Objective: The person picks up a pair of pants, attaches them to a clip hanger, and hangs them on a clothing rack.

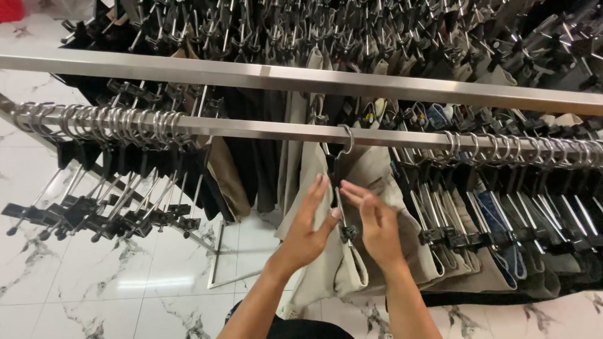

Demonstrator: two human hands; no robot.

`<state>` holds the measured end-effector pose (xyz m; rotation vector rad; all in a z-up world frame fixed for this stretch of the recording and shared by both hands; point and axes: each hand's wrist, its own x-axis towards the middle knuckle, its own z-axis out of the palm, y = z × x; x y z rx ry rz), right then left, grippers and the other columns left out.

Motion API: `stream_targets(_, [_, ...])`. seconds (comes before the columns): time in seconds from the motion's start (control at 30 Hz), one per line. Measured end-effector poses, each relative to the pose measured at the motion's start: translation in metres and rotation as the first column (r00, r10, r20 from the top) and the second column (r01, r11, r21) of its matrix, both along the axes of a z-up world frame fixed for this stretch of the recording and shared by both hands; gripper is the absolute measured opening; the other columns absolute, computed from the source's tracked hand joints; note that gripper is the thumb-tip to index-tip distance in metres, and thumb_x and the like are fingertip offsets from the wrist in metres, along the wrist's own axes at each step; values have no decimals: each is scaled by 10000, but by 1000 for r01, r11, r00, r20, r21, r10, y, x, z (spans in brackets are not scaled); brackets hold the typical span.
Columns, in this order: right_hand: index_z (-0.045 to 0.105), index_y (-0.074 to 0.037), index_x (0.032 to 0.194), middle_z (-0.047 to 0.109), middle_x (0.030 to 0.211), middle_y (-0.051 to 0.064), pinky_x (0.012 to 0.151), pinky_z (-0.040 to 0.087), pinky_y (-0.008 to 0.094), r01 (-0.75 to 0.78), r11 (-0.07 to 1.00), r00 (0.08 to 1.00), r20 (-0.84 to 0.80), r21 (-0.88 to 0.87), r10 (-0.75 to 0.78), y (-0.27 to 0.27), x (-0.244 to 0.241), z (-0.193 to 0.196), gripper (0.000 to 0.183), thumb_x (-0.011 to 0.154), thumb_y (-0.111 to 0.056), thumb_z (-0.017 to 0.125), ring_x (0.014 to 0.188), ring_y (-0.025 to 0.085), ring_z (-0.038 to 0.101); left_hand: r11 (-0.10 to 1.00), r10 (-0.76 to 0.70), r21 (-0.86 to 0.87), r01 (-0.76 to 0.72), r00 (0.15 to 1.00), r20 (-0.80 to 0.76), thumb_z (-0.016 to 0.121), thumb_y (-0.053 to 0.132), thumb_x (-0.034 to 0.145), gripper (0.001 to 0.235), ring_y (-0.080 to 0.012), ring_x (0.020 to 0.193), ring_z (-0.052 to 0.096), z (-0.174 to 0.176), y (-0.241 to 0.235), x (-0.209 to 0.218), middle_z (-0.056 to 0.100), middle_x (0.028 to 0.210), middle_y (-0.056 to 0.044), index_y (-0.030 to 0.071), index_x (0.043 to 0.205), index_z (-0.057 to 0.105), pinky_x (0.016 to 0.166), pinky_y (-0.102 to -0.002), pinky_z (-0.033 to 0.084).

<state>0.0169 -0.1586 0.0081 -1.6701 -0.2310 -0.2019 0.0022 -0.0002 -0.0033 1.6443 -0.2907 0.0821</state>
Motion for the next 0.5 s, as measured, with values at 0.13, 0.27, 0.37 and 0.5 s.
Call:
stream_targets(0.13, [478, -108, 1482, 482, 1567, 128, 1176, 375, 568, -258, 960, 964, -90, -105, 249, -25, -43, 2, 880, 930, -764, 280, 1425, 376, 507, 999, -51, 5, 52, 993, -103, 498, 415, 994, 796, -219, 1583, 106, 0, 4, 27, 87, 1717, -84, 116, 1616, 102, 1247, -392, 162])
stream_targets(0.27, [293, -207, 1575, 306, 1671, 22, 1155, 395, 476, -268, 935, 902, -402, -234, 158, -20, -76, 16, 1050, 721, -751, 568, 1465, 253, 439, 996, -51, 72, 57, 995, -87, 492, 426, 995, 834, -212, 1596, 10, -3, -12, 49, -5, 1727, -39, 159, 1621, 9, 1237, -424, 158])
stream_targets(0.37, [314, -226, 1564, 396, 1620, 2, 1149, 405, 416, -153, 938, 861, -507, -311, -28, -26, -87, 5, 941, 773, -517, 733, 1472, 182, 453, 991, -95, 81, 102, 992, -85, 470, 392, 1005, 850, -223, 1593, -3, 3, -35, 56, -46, 1724, -70, 147, 1611, -74, 1244, -390, 137])
stream_targets(0.5, [536, -199, 1460, 644, 1451, 9, 568, 490, 292, 140, 923, 823, -477, -357, -309, -39, -97, 4, 612, 911, -470, 529, 488, 122, 566, 978, -180, 99, 182, 983, -24, 427, 304, 1040, 805, -211, 1584, -77, -5, -72, 61, -115, 1709, -92, 82, 1602, -107, 1263, -370, 6])
